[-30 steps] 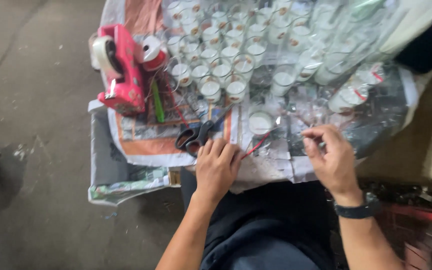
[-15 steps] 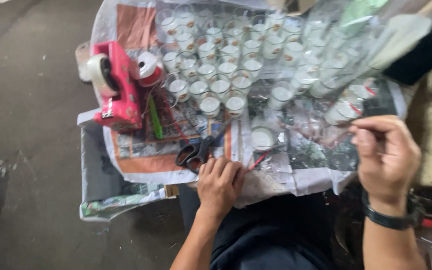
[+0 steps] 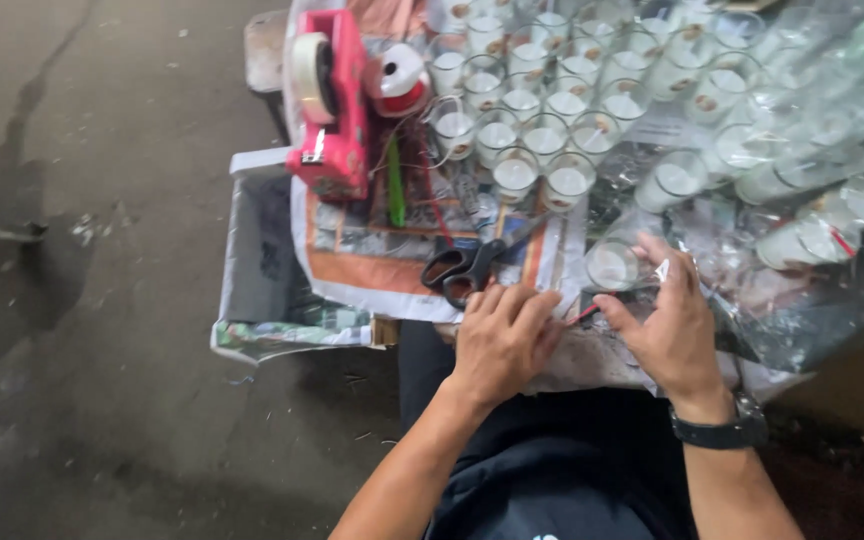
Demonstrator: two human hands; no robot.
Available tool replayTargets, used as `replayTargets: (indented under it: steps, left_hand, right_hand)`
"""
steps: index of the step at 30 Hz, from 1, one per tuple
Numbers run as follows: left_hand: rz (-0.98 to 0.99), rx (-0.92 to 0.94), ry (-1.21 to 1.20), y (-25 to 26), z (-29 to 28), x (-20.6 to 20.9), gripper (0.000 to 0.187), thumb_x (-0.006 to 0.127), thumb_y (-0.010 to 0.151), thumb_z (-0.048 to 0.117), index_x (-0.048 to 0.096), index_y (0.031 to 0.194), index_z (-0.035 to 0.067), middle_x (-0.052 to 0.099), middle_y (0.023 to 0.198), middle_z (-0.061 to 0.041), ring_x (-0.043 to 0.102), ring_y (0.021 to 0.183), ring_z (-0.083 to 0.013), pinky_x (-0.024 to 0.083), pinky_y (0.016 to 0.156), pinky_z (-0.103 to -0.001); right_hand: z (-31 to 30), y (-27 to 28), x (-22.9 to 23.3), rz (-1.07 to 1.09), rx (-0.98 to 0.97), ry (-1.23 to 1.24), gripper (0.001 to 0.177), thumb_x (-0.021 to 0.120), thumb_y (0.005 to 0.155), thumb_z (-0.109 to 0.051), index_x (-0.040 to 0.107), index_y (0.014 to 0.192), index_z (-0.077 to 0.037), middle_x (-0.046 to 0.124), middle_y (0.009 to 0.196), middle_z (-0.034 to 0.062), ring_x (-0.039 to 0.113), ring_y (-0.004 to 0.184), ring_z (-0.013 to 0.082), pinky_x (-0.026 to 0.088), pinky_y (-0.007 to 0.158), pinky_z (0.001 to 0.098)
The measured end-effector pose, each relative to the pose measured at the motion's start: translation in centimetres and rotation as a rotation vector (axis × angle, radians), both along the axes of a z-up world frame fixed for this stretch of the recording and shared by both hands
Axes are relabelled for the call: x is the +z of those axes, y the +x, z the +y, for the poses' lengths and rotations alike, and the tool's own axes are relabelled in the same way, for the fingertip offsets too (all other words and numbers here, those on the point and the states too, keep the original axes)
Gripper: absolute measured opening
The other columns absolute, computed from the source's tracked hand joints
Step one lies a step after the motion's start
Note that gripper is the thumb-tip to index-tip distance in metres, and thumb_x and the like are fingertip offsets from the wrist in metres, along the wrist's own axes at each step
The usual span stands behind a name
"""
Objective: Tying decorative red strings around the necks of small glass jars as part of a candle packaging process.
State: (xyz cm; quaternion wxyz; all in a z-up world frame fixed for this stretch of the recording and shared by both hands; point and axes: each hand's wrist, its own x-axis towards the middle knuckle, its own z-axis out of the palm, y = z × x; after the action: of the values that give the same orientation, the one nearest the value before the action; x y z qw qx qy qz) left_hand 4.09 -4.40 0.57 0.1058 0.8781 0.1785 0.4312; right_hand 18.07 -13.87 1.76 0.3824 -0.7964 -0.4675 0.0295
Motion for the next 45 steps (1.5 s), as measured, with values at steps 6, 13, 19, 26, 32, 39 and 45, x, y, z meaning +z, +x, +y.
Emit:
replayTargets:
  steps: [6, 13, 19, 26, 32, 39, 45]
  left_hand:
    - [-0.108, 0.299, 0.24, -1.6, 5.3, 3.6, 0.018, 0.051, 0.079, 0.018, 0.054, 0.065, 0.008, 0.048, 0.064, -0.008, 0.047, 0.059, -0.0252, 0.041, 0.057, -0.033]
    - [0.186, 0.34, 0.03, -1.0, 11.8, 2.8, 0.007, 0.06, 0.076, 0.023, 0.055, 0.075, 0.018, 0.048, 0.073, 0.0, 0.052, 0.071, -0.023, 0.041, 0.06, -0.034]
    - [0.449, 0.359, -0.012, -0.2, 15.0, 3.0, 0.009, 0.066, 0.068, 0.024, 0.062, 0.069, 0.016, 0.051, 0.071, -0.004, 0.055, 0.072, -0.0272, 0.044, 0.063, -0.041]
    - [0.036, 0.101, -0.534, -1.3, 14.5, 8.2, 0.011, 0.06, 0.079, 0.026, 0.063, 0.077, 0.016, 0.06, 0.072, -0.001, 0.057, 0.068, -0.014, 0.045, 0.063, -0.026]
    - [-0.059, -0.145, -0.838, -1.8, 11.8, 11.4, 0.016, 0.05, 0.084, 0.025, 0.059, 0.081, 0.012, 0.062, 0.079, 0.001, 0.058, 0.078, -0.0085, 0.046, 0.077, -0.021]
    - [-0.416, -0.404, -0.905, -0.7, 13.2, 10.3, 0.014, 0.059, 0.08, 0.033, 0.06, 0.082, 0.019, 0.056, 0.111, -0.007, 0.048, 0.112, -0.0258, 0.03, 0.102, -0.048]
    - [-0.75, -0.612, -0.812, -0.8, 14.3, 12.0, 0.009, 0.053, 0.088, 0.016, 0.058, 0.091, 0.01, 0.059, 0.104, -0.011, 0.057, 0.098, -0.0271, 0.046, 0.091, -0.036]
  right_hand:
    - [-0.3, -0.9, -0.2, 0.015, 0.0, 0.045, 0.055, 0.058, 0.079, -0.029, 0.046, 0.123, 0.002, 0.051, 0.1, 0.0262, 0.052, 0.088, 0.0446, 0.042, 0.074, 0.0515]
    - [-0.9, 0.4, -2.6, 0.008, -0.012, 0.086, 0.058, 0.06, 0.076, -0.035, 0.048, 0.124, -0.004, 0.053, 0.099, 0.0157, 0.053, 0.065, 0.0328, 0.044, 0.056, 0.0392]
    - [-0.9, 0.8, -3.3, -0.027, -0.025, 0.162, 0.052, 0.061, 0.077, -0.032, 0.051, 0.12, -0.004, 0.054, 0.097, 0.0163, 0.053, 0.058, 0.0317, 0.043, 0.05, 0.0378]
    - [-1.5, 0.2, -2.1, 0.073, 0.032, 0.247, 0.036, 0.053, 0.083, -0.024, 0.051, 0.109, 0.001, 0.051, 0.102, 0.0149, 0.046, 0.058, 0.0204, 0.04, 0.049, 0.0299]
    - [-2.2, 0.1, 0.0, 0.059, 0.019, 0.531, 0.018, 0.044, 0.092, -0.014, 0.048, 0.1, 0.001, 0.048, 0.102, 0.0154, 0.049, 0.086, 0.0206, 0.039, 0.064, 0.0245]
    - [-2.0, 0.1, 2.7, 0.032, -0.003, 0.549, 0.013, 0.046, 0.092, -0.009, 0.05, 0.096, 0.003, 0.049, 0.098, 0.017, 0.047, 0.092, 0.0222, 0.037, 0.069, 0.0267]
    - [-2.1, 0.2, 2.6, 0.03, 0.031, 0.51, 0.015, 0.045, 0.093, -0.012, 0.05, 0.095, 0.002, 0.05, 0.1, 0.0159, 0.048, 0.092, 0.0221, 0.039, 0.07, 0.027]
